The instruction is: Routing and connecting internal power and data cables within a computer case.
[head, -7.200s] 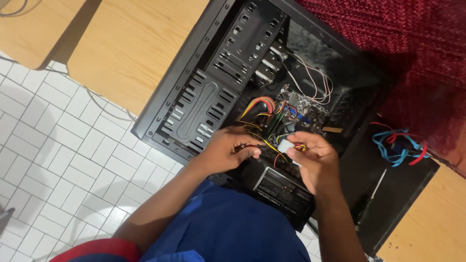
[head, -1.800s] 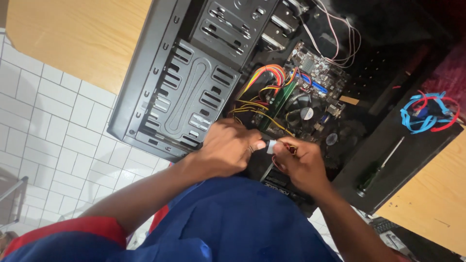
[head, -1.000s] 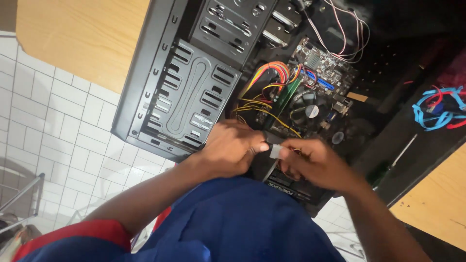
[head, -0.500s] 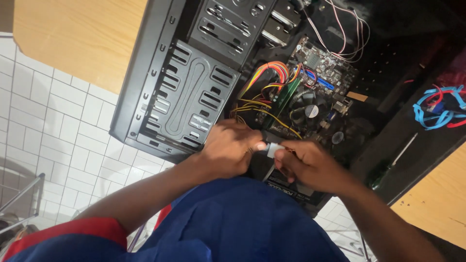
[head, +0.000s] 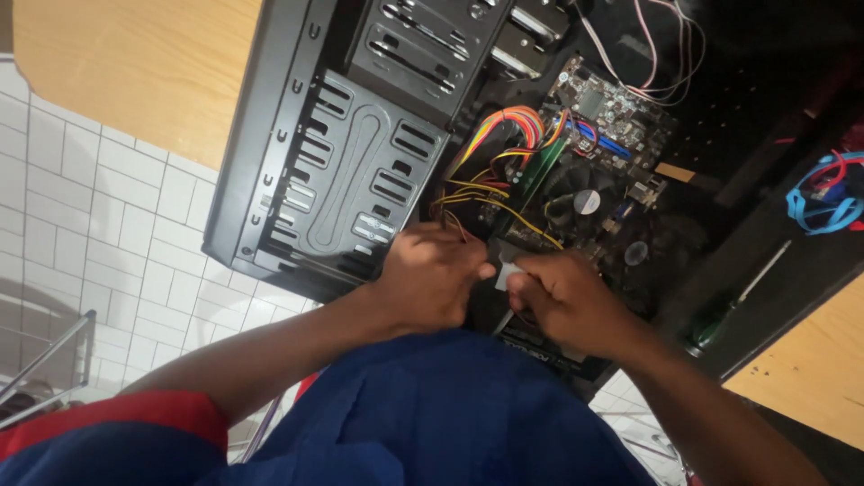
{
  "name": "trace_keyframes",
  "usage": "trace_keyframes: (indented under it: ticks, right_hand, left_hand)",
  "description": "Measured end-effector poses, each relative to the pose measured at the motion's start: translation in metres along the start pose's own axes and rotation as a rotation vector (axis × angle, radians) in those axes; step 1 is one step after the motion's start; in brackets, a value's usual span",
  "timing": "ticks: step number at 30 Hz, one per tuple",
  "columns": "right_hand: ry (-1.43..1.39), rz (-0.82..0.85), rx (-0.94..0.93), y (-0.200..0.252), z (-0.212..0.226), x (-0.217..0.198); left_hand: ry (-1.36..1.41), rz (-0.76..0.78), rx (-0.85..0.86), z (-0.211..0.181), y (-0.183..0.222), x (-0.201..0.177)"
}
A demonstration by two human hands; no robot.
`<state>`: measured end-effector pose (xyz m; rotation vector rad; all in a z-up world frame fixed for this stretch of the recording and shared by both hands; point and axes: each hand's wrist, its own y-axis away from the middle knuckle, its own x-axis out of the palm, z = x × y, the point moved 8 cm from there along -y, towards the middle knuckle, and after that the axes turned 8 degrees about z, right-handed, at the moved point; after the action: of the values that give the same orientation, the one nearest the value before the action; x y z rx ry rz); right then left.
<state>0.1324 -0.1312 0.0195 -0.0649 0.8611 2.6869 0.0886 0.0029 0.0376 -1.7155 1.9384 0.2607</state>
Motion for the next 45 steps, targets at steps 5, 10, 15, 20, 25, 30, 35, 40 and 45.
trace_keyframes:
  ticks: [5, 10, 15, 20, 25, 30, 35, 40, 45]
  right_hand:
    - [-0.007, 0.030, 0.024, -0.007, -0.009, 0.002]
    - [-0.021, 0.037, 0.033, -0.005, -0.016, 0.006]
    - [-0.108, -0.158, -0.044, -0.006, -0.035, 0.009]
    - [-0.154, -0.147, 0.003, 0.000, -0.041, 0.013]
    - [-0.263, -0.004, -0.044, 0.005, -0.048, -0.013]
    - [-0.422, -0.193, -0.071, 0.017, -0.056, -0.049]
    - [-0.762, -0.323, -0.229, 0.025, -0.064, -0.060]
    - [-0.902, -0.437, -0.376, 0.031, -0.074, -0.058]
    - [-0.676, -0.443, -0.366, 0.044, -0.032, -0.050]
  left_hand:
    - [-0.008, -0.003, 0.007, 0.003, 0.002, 0.002]
    - [-0.063, 0.031, 0.029, -0.008, -0.004, 0.001]
    - [0.039, -0.025, -0.022, -0.003, -0.004, 0.002]
    - [-0.009, 0.065, -0.108, 0.004, 0.004, 0.017]
    - [-0.027, 0.245, -0.243, -0.005, -0.015, 0.018]
    - [0.105, 0.212, -0.350, -0.013, -0.043, 0.003]
    - [0.460, 0.157, -0.432, 0.003, -0.039, -0.001]
    - [0.540, 0.121, -0.372, 0.000, -0.033, -0.007]
    - [0.490, 0.130, -0.327, 0.006, -0.023, 0.006]
